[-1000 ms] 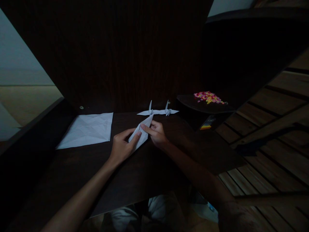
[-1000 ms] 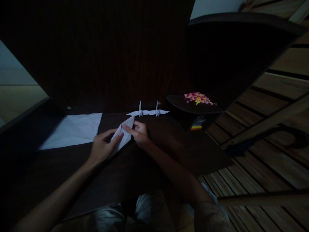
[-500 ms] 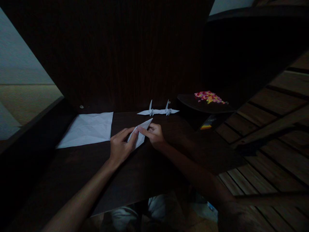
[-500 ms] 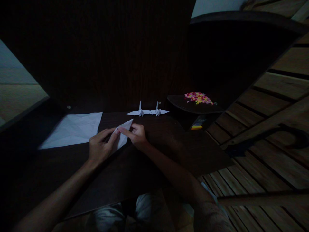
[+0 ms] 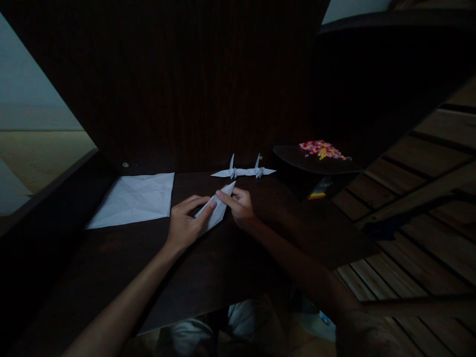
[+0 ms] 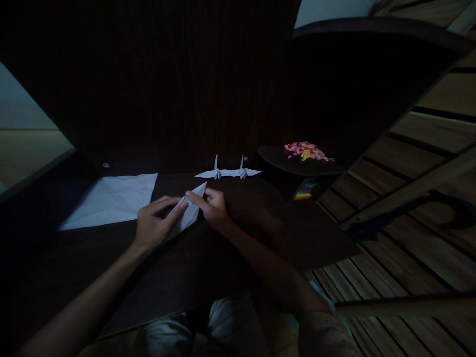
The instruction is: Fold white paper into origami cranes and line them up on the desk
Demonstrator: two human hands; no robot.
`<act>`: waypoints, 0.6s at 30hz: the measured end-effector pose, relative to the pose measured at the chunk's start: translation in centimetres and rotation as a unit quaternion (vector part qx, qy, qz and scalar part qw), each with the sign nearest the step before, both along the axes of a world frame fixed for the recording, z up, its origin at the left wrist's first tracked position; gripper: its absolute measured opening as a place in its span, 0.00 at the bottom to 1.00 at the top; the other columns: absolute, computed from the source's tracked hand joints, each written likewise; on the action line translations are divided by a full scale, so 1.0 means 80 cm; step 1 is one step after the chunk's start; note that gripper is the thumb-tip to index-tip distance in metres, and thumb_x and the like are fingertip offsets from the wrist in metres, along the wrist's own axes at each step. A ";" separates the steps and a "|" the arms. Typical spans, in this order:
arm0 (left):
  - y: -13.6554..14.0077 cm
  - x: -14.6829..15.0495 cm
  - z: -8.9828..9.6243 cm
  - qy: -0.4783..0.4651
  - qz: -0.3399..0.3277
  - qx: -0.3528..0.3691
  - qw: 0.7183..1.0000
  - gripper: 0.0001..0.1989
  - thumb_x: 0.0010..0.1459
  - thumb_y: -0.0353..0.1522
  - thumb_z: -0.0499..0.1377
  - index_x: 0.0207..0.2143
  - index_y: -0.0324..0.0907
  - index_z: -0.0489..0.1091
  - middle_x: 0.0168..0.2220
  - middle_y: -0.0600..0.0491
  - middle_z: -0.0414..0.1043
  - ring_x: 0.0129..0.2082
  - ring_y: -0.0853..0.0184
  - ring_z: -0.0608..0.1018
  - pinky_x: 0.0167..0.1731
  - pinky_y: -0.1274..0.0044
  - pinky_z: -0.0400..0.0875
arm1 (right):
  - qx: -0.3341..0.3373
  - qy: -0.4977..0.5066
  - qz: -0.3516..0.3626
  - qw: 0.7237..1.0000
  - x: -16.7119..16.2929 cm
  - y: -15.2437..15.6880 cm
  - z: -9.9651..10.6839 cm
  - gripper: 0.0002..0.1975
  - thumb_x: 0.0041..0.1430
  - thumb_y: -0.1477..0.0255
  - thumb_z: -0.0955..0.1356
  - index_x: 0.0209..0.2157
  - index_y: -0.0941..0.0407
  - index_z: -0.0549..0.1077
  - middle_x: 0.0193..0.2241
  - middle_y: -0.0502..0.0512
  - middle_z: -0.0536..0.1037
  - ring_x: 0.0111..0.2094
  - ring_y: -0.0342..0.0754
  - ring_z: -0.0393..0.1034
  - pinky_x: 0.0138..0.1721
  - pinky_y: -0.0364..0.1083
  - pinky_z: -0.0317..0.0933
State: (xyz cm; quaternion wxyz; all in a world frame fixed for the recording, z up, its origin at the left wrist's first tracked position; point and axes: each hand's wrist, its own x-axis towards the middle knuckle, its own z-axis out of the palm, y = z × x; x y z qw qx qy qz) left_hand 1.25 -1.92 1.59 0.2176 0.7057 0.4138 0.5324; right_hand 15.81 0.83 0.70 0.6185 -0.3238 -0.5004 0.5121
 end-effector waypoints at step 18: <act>0.003 0.000 -0.003 -0.057 -0.009 -0.040 0.998 0.07 0.51 0.34 0.64 0.31 0.41 0.78 0.28 0.53 0.76 0.27 0.69 0.75 0.24 0.79 0.68 | 0.063 -0.056 0.014 0.996 0.003 0.004 0.001 0.14 0.44 0.62 0.74 0.28 0.56 0.73 0.26 0.51 0.73 0.29 0.44 0.67 0.33 0.46 0.64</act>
